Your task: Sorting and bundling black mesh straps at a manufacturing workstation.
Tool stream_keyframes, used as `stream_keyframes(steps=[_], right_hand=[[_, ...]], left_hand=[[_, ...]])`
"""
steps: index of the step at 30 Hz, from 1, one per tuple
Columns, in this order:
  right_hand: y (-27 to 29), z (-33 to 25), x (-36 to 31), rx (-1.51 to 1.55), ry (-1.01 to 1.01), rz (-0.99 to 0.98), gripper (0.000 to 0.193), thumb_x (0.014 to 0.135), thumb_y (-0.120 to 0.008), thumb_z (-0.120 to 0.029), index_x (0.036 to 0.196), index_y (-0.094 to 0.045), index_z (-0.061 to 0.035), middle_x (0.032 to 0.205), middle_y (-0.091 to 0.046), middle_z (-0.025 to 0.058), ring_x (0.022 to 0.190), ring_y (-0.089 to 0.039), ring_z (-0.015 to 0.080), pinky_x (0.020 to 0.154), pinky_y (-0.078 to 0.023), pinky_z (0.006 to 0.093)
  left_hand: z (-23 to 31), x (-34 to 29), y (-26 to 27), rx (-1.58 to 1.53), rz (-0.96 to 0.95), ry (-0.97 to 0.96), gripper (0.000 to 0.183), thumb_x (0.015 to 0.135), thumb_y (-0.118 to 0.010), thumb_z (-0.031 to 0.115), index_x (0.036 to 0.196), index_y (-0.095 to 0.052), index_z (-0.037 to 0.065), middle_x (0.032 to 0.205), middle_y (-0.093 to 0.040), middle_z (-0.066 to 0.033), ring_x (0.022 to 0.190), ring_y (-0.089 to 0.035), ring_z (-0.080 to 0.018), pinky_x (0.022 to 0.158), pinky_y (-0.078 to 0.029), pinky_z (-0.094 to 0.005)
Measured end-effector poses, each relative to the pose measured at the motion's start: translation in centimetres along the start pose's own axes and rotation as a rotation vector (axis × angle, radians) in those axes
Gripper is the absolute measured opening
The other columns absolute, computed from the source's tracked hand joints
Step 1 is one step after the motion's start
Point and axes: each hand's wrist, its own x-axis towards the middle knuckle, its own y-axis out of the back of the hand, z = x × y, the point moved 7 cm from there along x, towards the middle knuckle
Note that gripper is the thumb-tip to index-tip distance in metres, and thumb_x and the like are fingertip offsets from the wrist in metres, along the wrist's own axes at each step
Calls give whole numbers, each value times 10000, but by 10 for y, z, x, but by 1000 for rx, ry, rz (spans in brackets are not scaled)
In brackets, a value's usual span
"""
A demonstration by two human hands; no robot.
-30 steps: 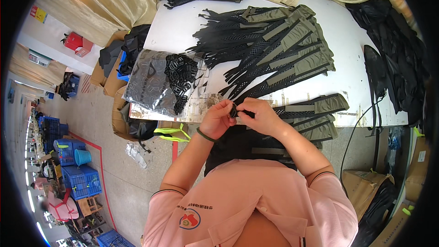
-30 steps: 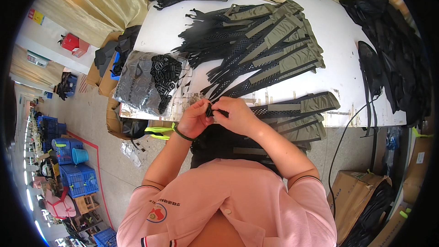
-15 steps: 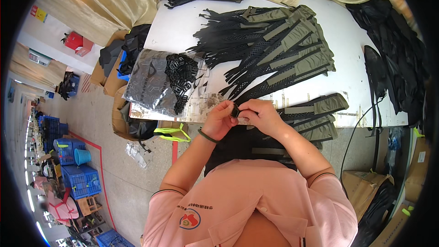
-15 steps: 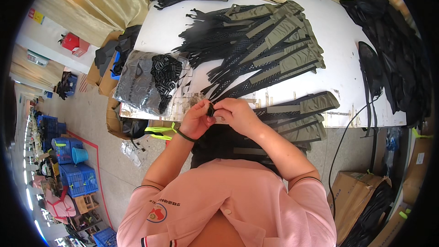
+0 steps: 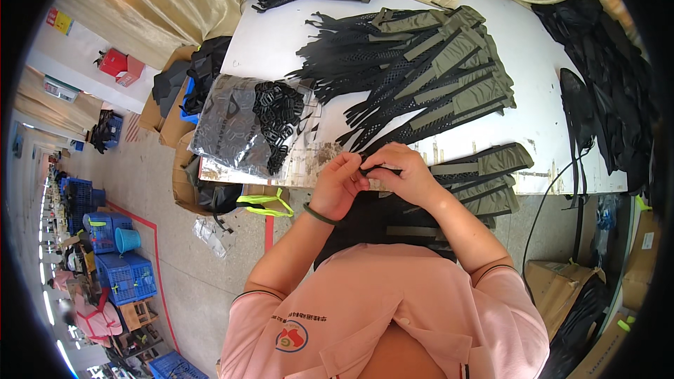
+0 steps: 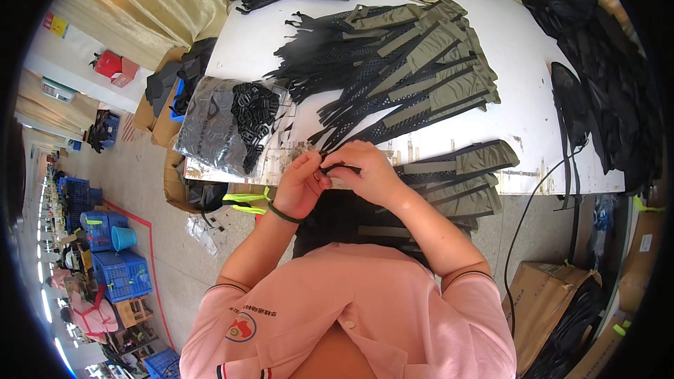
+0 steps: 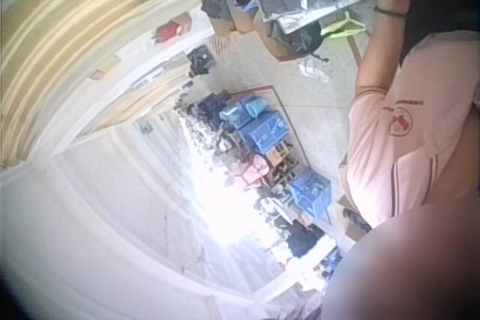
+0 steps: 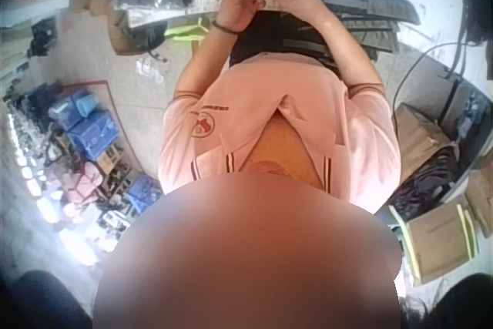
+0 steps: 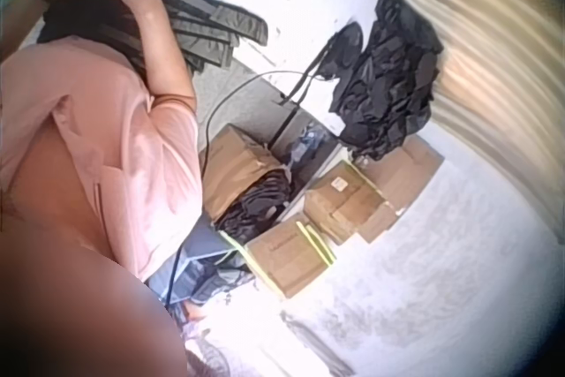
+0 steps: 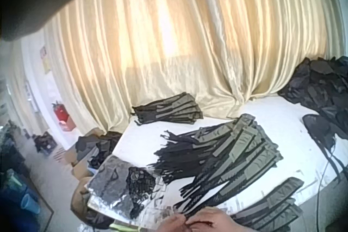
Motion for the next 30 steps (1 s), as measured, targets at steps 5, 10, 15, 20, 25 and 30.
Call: stream_keyframes(steps=[5, 10, 15, 20, 25, 30], right_hand=[[1, -4, -8, -65, 40, 166, 145, 723, -680, -4, 855, -659, -62, 749, -609, 20, 720, -549, 173, 668, -434, 268], [-14, 21, -18, 577, -465, 33, 146, 760, -666, 22, 878, -630, -55, 769, -570, -26, 693, -504, 45, 597, -381, 176], [-16, 44, -26, 524, -553, 144, 224, 763, -669, 38, 878, -510, -71, 726, -509, -49, 639, -452, 15, 546, -348, 171], [-19, 45, -28, 541, -565, 180, 252, 752, -673, 39, 848, -465, -68, 712, -493, -43, 632, -449, 24, 540, -351, 177], [-22, 47, -33, 557, -579, 203, 254, 747, -671, 47, 843, -461, -60, 715, -498, -29, 644, -456, 30, 553, -361, 176], [-22, 49, -36, 690, -567, 302, 245, 755, -662, 60, 832, -466, -63, 708, -505, -30, 649, -475, 34, 552, -377, 184]], left_hand=[[10, 4, 4, 443, 123, -217, 78, 897, -585, 102, 896, -526, 51, 804, -601, -33, 659, -597, -116, 602, -513, -241], [16, 2, 4, 497, 137, -304, 88, 879, -607, 72, 892, -523, 49, 819, -602, -28, 692, -581, -86, 605, -509, -232], [17, 2, 4, 537, 153, -351, 90, 863, -622, 52, 881, -534, 42, 815, -596, -22, 727, -577, -80, 649, -502, -230], [23, -6, -5, 725, 59, -477, 110, 835, -641, 13, 917, -567, 15, 907, -643, -66, 801, -590, -103, 746, -487, -237], [17, -8, -12, 682, -49, -483, 161, 828, -643, -8, 970, -566, -2, 1008, -633, -105, 867, -596, -119, 804, -476, -245], [14, -12, -14, 662, -126, -455, 177, 835, -619, -24, 995, -546, -2, 1098, -593, -132, 985, -571, -147, 865, -459, -268]])
